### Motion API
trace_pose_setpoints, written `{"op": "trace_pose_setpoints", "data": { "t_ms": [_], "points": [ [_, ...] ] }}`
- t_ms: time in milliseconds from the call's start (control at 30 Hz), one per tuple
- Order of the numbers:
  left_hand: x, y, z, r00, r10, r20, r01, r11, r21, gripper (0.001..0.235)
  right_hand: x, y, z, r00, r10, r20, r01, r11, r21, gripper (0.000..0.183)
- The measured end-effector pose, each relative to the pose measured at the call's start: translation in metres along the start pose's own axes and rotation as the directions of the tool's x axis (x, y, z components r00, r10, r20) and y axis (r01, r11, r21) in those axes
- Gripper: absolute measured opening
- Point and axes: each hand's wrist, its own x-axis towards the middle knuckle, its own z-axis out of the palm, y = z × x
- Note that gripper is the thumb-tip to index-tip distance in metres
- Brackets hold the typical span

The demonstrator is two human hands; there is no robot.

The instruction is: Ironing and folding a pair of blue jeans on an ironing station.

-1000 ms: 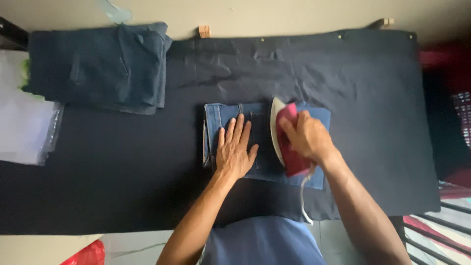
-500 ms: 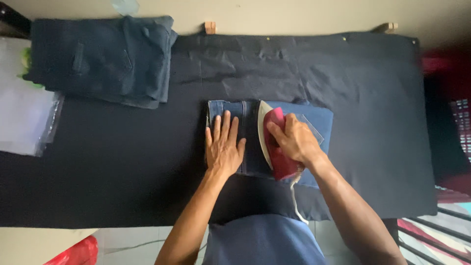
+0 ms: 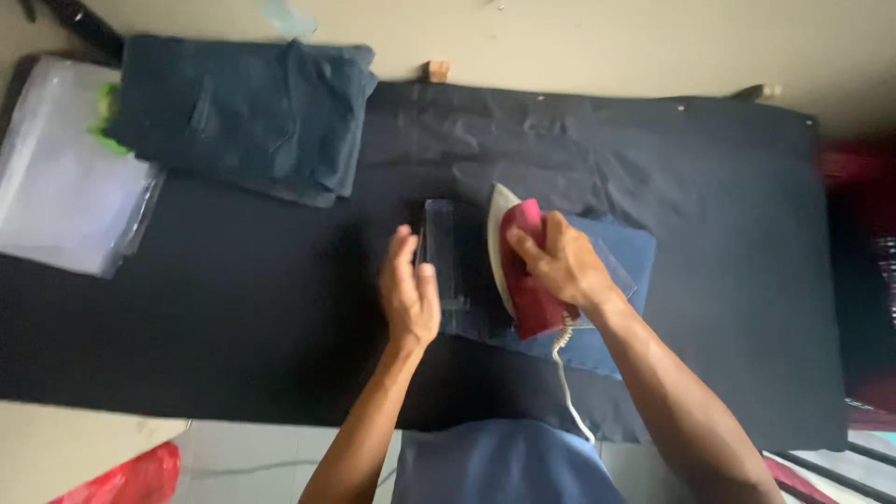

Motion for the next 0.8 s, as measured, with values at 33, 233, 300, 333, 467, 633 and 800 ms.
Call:
{"op": "trace_pose_setpoints", "data": {
  "t_ms": [33,233,300,333,467,633,800],
  "points": [
    [-0.011,-0.001,-0.006,0.988,-0.047,-0.149,0.036,0.996,-0.079,0.047,-0.005,-0.008,0.003,0.999,-0.046,-0.003,0.046,0.999,-0.029,0.059],
    [-0.059,-0.006,-0.01,0.983,-0.153,-0.106,0.181,0.916,0.358,0.04,0.021,-0.027,0.047,0.992,-0.123,-0.017,0.122,0.99,-0.069,0.063],
    [-0.065,-0.007,-0.01,0.984,-0.158,-0.082,0.178,0.908,0.379,0.039,0.026,-0.034,0.044,0.99,-0.139,-0.023,0.137,0.989,-0.053,0.063],
    [-0.07,-0.006,-0.01,0.985,-0.163,-0.054,0.171,0.902,0.398,0.038,0.027,-0.036,0.044,0.988,-0.148,-0.031,0.147,0.988,-0.038,0.063],
    [-0.066,-0.013,-0.006,0.986,-0.148,-0.08,0.168,0.905,0.391,0.037,0.034,-0.05,0.057,0.979,-0.202,0.014,0.202,0.976,-0.081,0.064],
    [-0.058,-0.008,-0.008,0.982,-0.184,-0.051,0.189,0.891,0.412,0.037,0.062,-0.067,0.083,0.982,-0.185,-0.031,0.18,0.976,-0.119,0.065],
    [-0.066,-0.016,-0.007,0.986,-0.152,-0.072,0.168,0.895,0.413,0.036,0.068,-0.049,0.099,0.967,-0.255,0.0,0.252,0.955,-0.153,0.064]
  ]
}}
